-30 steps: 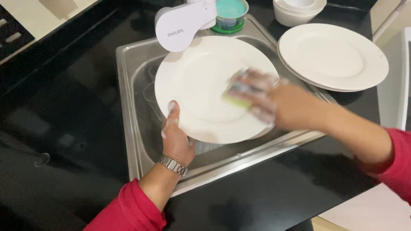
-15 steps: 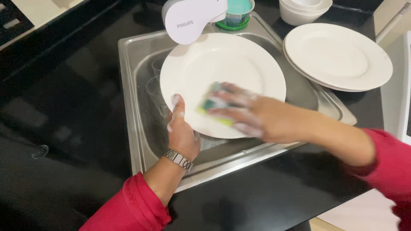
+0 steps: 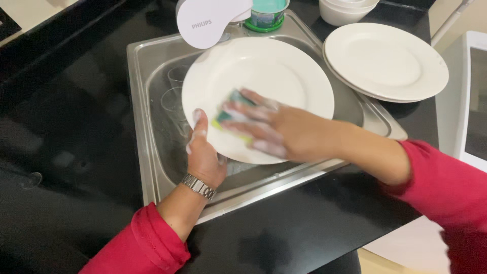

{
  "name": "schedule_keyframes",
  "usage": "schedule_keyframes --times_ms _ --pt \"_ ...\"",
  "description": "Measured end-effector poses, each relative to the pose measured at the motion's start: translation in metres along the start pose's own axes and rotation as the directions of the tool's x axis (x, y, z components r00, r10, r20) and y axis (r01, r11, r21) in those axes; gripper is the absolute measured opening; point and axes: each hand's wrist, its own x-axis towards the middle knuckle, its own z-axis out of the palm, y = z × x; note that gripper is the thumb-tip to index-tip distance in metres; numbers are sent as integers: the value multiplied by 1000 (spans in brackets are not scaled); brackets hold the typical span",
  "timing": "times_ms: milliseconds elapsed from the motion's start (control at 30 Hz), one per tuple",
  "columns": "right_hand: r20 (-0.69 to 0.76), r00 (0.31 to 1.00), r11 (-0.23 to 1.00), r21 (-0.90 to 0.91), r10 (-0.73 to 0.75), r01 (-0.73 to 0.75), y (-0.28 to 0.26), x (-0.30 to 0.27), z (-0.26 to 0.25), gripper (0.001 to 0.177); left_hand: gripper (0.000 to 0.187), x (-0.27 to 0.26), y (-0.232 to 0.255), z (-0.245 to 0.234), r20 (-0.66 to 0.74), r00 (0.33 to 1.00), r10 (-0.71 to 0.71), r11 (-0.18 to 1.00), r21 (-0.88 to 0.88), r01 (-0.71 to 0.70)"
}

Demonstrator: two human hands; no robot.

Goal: The person washes plates and bowls using a sponge with soap, scrubbing both sides of each item in the sink.

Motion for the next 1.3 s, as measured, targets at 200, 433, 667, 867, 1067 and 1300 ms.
schedule_keyframes --times_ms 200,433,667,867,1067,1300 --pt "-48 982 950 -251 180 -187 31 -79 -32 53 55 -23 16 24 -123 992 4 996 91 7" --pt "-199 961 900 -354 192 -253 98 -12 5 60 58 -15 3 13 -57 997 -51 995 79 55" --pt "94 988 992 10 125 -126 -10 -19 -18 61 56 -18 14 16 -81 996 -42 999 18 44" --pt "-89 985 893 -417 148 -172 65 -77 -30 61 60 -20 12 21 -108 994 -10 999 51 16" --pt "-222 948 917 -278 227 -285 83 -7 15 65 59 -30 -4 21 2 999 34 995 97 -34" --pt "41 991 991 -20 130 -130 -24 -28 -13 63 54 -19 1 13 -12 1000 -24 999 46 25"
